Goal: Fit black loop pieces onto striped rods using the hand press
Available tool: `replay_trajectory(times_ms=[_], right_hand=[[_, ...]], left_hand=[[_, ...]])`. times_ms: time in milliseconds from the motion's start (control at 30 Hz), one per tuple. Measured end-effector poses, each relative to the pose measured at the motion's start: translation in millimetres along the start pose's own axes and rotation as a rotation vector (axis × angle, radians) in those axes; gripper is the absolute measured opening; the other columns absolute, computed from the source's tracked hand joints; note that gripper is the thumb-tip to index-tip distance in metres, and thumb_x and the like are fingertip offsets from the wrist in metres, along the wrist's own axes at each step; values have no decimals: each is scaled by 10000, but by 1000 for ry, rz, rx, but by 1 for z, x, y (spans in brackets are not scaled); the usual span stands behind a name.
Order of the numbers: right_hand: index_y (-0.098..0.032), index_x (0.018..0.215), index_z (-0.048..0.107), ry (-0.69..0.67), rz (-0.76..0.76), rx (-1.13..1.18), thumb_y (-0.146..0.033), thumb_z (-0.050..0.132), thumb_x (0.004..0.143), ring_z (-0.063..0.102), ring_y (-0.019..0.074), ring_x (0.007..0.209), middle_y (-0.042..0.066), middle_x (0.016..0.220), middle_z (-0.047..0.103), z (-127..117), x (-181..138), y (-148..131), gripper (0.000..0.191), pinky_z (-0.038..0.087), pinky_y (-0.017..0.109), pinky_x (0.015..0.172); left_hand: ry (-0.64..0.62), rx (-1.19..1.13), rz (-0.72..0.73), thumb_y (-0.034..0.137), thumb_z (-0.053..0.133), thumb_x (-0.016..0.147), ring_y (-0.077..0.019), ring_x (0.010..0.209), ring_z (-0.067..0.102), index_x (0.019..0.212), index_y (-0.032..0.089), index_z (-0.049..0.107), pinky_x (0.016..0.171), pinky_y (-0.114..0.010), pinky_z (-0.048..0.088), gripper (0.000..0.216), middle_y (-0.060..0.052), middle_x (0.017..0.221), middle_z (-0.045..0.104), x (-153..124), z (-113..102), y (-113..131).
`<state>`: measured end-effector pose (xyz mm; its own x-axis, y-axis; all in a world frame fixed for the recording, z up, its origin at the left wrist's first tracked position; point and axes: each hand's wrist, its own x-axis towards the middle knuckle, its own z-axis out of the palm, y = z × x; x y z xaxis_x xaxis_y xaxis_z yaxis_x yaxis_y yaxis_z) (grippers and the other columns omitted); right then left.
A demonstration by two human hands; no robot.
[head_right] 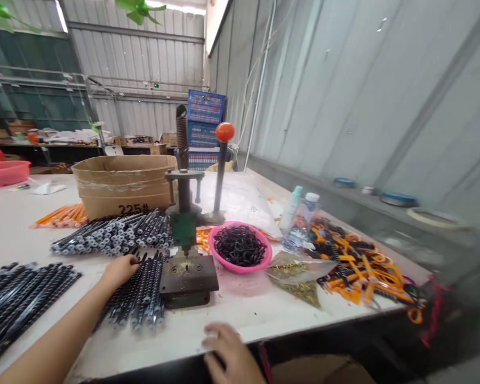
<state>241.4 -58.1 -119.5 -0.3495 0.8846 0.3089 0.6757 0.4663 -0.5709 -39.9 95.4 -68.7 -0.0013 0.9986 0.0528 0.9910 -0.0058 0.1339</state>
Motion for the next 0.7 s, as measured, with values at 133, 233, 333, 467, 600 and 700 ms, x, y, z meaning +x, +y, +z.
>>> replay_trajectory(times_ms=[133,233,333,467,600,700], right_hand=[[-146,927,561,124,244,-362,-150,422,737,444,170,1039,86,1091,513,-68,76,43,236,341,314,912],[-124,920,567,65,342,-428,-126,493,702,497,191,969,110,1054,536,-93,123,74,230,372,332,865],[-117,843,572,-1,416,-434,-180,523,715,546,161,850,71,901,595,-89,147,95,151,416,362,783],[-128,783,572,12,451,-386,-216,496,743,546,136,822,30,835,602,-77,150,104,123,413,367,776],[-181,964,538,170,446,-269,-99,485,700,553,185,850,56,857,619,-86,146,102,281,412,353,771],[-152,1085,440,313,442,-143,-85,429,709,570,181,817,79,866,615,-96,143,89,382,446,316,722]], left_hand=[[1,-146,56,270,378,687,-147,811,589,910,154,588,694,-201,438,327,-40,891,655,1,-23,0],[61,-388,32,314,413,652,-163,824,582,887,167,599,746,-231,430,333,-16,880,658,-19,-52,7],[142,-819,-44,335,547,546,-209,771,577,718,196,630,728,-297,432,236,-16,762,671,-53,-75,13],[50,-1393,64,353,674,471,-161,529,542,570,183,598,540,-260,429,211,2,529,596,-102,-73,26],[-141,-1812,32,340,689,496,-113,440,505,561,177,565,466,-230,397,215,22,522,568,-132,-47,58],[-246,-1906,-104,359,693,490,-117,459,521,585,169,563,488,-224,402,249,24,457,559,-141,-26,88]])
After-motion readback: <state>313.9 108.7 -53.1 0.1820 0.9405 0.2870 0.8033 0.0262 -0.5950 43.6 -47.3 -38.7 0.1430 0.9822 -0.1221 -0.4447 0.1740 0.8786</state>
